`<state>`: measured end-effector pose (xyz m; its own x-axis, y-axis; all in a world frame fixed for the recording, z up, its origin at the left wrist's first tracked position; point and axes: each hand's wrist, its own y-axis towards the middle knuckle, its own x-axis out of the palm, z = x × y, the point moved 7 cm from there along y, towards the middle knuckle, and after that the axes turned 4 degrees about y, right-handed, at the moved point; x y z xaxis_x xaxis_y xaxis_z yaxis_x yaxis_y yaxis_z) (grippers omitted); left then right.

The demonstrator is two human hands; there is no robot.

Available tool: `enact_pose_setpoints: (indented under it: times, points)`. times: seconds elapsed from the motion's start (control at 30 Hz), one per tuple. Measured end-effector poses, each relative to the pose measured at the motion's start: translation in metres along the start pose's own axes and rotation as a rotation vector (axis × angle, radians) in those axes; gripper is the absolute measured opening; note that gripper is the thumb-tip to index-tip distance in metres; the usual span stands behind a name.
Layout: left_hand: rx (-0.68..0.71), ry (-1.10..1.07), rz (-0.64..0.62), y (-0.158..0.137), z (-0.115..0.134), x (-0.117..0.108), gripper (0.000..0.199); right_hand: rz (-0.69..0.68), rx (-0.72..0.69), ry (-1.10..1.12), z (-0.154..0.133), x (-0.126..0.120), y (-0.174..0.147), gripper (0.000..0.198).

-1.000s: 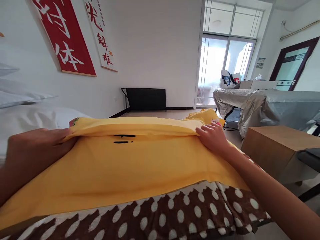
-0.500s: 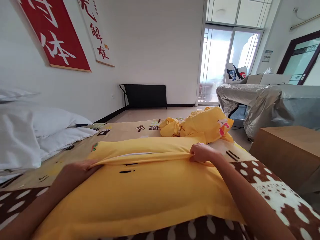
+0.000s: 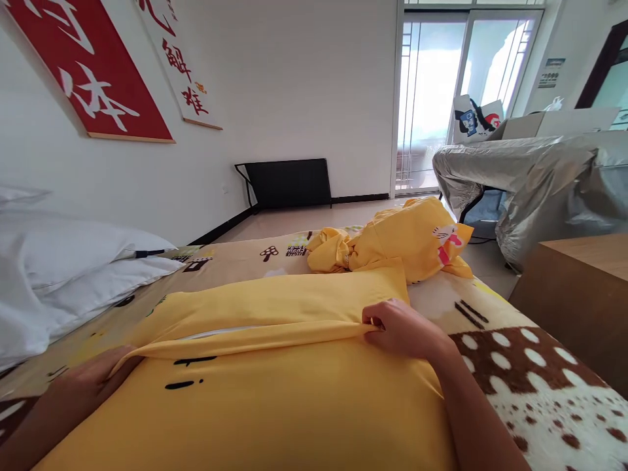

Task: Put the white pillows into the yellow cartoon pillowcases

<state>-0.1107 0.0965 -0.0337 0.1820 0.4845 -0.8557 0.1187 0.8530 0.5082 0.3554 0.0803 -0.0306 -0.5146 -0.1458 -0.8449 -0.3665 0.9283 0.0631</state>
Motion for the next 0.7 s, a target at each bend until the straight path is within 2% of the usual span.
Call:
enact_pose_setpoints:
  times: [0.1,0.2,0.27,0.4,0.5,0.6,0.7]
  points:
    - [0.157,0.219,-0.061,0.012,0.015,-0.012,0.032,0.079,-0.047,-0.044,-0.007,-0.013,-0.008,0.009]
    - [0.130,0.266,-0.051,0.024,0.046,-0.025,0.033,0.075,-0.086,-0.022,-0.009,-0.017,-0.014,0.011]
    - [0.163,0.162,-0.055,0.031,0.087,-0.026,0.035,0.062,-0.084,-0.007,-0.007,-0.017,-0.013,0.010]
    - [0.436,-0.018,-0.232,0.036,0.200,-0.009,0.031,0.034,-0.045,-0.018,0.001,-0.012,-0.009,0.007]
    - [0.578,-0.014,-0.317,0.038,0.273,0.002,0.029,0.042,-0.012,-0.010,0.006,-0.011,-0.007,0.009]
    - [0.681,0.005,-0.388,0.037,0.326,0.012,0.024,0.072,0.011,-0.005,0.006,-0.014,-0.009,0.010]
    - [0.720,-0.046,-0.403,0.039,0.357,0.019,0.015,0.068,0.002,0.004,0.001,-0.018,-0.013,0.010]
